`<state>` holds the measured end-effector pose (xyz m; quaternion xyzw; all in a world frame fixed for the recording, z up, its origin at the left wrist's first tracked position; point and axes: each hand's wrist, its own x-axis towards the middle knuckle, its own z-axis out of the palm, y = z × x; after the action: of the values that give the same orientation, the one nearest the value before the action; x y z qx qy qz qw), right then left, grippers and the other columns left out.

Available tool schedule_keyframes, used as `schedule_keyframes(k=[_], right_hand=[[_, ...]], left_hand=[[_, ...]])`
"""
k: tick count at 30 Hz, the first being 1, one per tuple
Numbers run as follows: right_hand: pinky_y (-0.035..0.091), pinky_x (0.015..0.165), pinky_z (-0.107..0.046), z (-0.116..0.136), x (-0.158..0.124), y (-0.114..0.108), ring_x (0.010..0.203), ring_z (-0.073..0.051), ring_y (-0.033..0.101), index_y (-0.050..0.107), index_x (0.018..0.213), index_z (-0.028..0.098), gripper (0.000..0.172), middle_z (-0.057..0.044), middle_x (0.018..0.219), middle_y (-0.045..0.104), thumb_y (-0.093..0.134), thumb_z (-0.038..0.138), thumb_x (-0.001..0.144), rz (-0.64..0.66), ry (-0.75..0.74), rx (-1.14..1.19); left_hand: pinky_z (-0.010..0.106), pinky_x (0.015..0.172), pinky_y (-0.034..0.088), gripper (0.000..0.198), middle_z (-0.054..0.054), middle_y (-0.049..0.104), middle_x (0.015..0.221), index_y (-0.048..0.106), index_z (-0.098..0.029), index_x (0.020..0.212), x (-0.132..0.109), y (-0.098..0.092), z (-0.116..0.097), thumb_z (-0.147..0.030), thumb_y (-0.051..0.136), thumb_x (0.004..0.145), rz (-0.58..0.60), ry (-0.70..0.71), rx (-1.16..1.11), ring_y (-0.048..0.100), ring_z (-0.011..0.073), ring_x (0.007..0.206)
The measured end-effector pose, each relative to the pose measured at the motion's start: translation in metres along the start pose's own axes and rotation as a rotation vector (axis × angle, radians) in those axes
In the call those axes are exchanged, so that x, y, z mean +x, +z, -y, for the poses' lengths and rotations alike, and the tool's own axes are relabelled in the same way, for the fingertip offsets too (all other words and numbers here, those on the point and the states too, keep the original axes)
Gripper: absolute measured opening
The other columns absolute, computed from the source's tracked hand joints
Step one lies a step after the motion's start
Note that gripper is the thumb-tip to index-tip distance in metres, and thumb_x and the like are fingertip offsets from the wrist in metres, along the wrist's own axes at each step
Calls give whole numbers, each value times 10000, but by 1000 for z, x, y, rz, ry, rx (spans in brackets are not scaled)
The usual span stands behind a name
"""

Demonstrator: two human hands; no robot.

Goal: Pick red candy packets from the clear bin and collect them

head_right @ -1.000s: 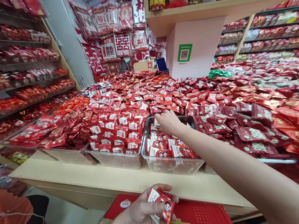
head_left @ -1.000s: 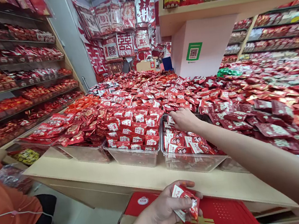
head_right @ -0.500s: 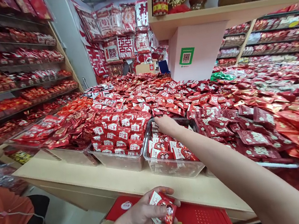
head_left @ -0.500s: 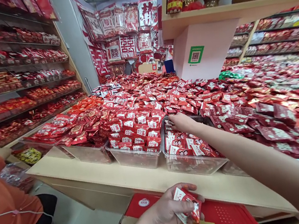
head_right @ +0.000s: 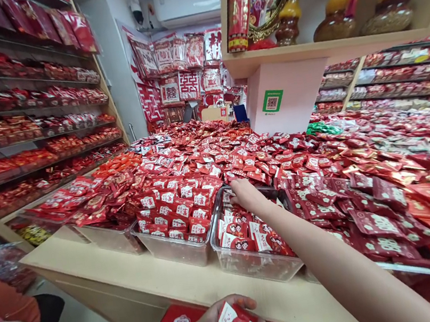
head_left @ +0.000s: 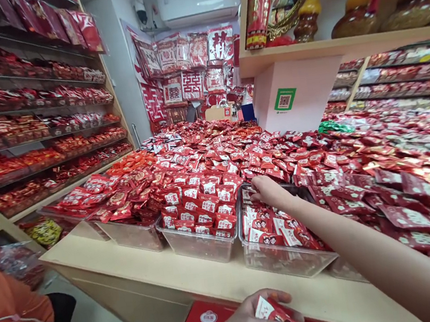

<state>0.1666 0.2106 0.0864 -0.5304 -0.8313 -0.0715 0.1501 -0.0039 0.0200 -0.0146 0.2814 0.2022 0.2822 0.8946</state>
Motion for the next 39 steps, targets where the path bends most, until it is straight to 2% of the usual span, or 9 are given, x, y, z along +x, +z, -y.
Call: schedule_keyframes(k=[4, 6, 11, 18, 25, 30, 33, 36, 39], right_hand=[[369, 743, -253, -4, 3, 1, 836, -176, 511, 595, 795, 137, 122, -82, 853, 579, 550, 217, 714, 20, -169, 61], [358, 779, -255, -5, 3, 0, 856, -169, 512, 613, 815, 148, 138, -82, 892, 578, 500, 178, 741, 23, -206, 62], [365, 757, -263, 0, 1, -3, 848, -187, 510, 581, 891, 128, 183, -92, 859, 582, 487, 159, 738, 57, -98, -27], [351, 790, -263, -4, -2, -5, 935, -201, 491, 539, 979, 135, 269, -93, 931, 580, 513, 151, 713, 97, -99, -41], [351, 795, -269, -7, -3, -7, 963, -204, 486, 540, 1011, 144, 299, -98, 982, 574, 528, 178, 714, 110, -84, -41], [345, 809, -273, -5, -7, -16, 945, -203, 494, 542, 1020, 128, 292, -108, 970, 580, 508, 203, 739, 87, -96, -60], [371, 743, -263, -1, -16, -24, 857, -192, 532, 587, 920, 137, 232, -99, 885, 608, 438, 256, 789, 57, -71, -61], [387, 661, -241, 5, -31, -27, 732, -164, 565, 625, 816, 173, 269, -60, 790, 642, 375, 274, 817, 140, -91, 15], [390, 710, -242, 10, -45, -24, 783, -162, 569, 636, 868, 199, 275, -35, 871, 659, 373, 264, 815, 211, -145, 107]], left_hand=[[260, 605, 432, 418, 118, 627, 900, 544, -150, 948, 0, -1, 0, -72, 688, 563, 11, 3, -3, 609, 158, 644], [258, 610, 431, 414, 119, 623, 910, 542, -149, 950, -1, 0, -1, -69, 683, 569, 16, -5, -8, 606, 153, 648], [335, 676, 443, 416, 107, 611, 942, 531, -167, 976, -4, 4, -3, -77, 667, 593, -8, -43, -3, 609, 178, 697], [358, 685, 443, 410, 104, 614, 923, 538, -169, 964, -4, 6, -4, -77, 669, 586, -8, -49, -7, 610, 185, 691], [263, 557, 439, 407, 109, 599, 974, 516, -178, 1001, -6, 5, -7, -110, 649, 623, -21, -85, 65, 620, 184, 648], [280, 587, 444, 421, 107, 597, 975, 511, -179, 1005, -6, 6, -8, -111, 658, 616, -27, -91, 68, 625, 198, 669], [280, 586, 445, 430, 114, 599, 965, 510, -166, 993, -7, 9, -9, -108, 670, 598, -43, -86, 69, 623, 193, 656], [292, 606, 454, 431, 113, 601, 957, 509, -159, 986, -8, 11, -11, -108, 672, 590, -47, -82, 75, 619, 182, 655], [287, 607, 458, 432, 112, 603, 951, 506, -156, 980, -8, 12, -11, -98, 671, 584, -48, -87, 79, 616, 176, 663]])
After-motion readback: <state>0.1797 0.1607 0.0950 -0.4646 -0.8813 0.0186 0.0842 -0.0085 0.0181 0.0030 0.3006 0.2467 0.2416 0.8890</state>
